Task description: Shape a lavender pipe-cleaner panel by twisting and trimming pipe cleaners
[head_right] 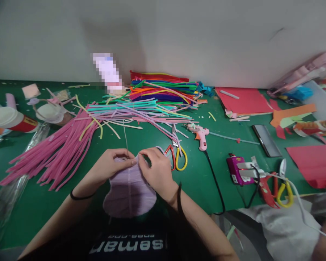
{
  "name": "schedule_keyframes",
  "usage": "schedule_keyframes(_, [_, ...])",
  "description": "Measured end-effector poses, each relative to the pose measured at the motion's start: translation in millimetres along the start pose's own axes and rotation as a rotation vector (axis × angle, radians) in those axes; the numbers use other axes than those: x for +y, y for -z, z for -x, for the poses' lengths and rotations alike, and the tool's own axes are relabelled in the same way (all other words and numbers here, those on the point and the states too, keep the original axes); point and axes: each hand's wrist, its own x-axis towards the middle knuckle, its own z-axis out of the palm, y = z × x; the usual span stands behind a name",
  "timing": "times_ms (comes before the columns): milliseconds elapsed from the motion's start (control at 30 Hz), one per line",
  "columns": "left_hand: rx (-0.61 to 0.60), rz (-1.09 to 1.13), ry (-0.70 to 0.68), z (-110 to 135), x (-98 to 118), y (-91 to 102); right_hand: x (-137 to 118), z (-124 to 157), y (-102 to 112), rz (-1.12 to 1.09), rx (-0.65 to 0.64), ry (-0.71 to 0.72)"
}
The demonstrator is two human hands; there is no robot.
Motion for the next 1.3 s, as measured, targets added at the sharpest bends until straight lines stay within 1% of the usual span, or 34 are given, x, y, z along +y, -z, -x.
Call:
schedule_keyframes(33, [0.004,0.004,-0.002,0,0,-0.2,-1,1,0,0.060,-0.004,0.054])
schedule_keyframes(100, [0.020,0.014,-0.003,1,0,-0.2,-1,2,0,0.146,-0.016,0.109])
schedule_keyframes(200, [0.035,0.035,-0.007,1,2,0.7,0,1,1,0.144,-0.056,0.087])
schedule_keyframes(300, [0.029,0.045,-0.011,2,3,1.2,2,-2,2,0.023,-0.106,-0.020])
schedule_keyframes(500, [-0.012,0.075,0.006,2,5,0.8,4,-9,7,-0.315,-0.280,-0.375])
schedule_keyframes(567, [-0.044,0.072,0.003,1,5,2.8,5,-11,9,-0.376,-0.320,-0.427])
schedule_keyframes(667, [-0.133,0.060,-0.001,0,1,8.4,9,-12,12,-0.417,-0.375,-0.425])
schedule_keyframes(733, [-0.165,0.054,0.015,0,-3,12.3,12,-11,12,-0.428,-0.382,-0.413])
schedule_keyframes(867, [-0.121,0.006,0.059,1,-10,14.8,16,-12,12,-0.354,-0.344,-0.358])
schedule_keyframes(1033, [-0.038,-0.042,0.036,0,-8,11.0,13,-16,10,-0.220,-0.317,-0.288])
schedule_keyframes(1133, [-0.014,-0.021,0.058,1,-7,8.7,11,-18,11,-0.204,-0.311,-0.285])
schedule_keyframes(1300, [-0.013,0.057,0.095,1,-10,6.5,12,-19,12,-0.158,-0.353,-0.263])
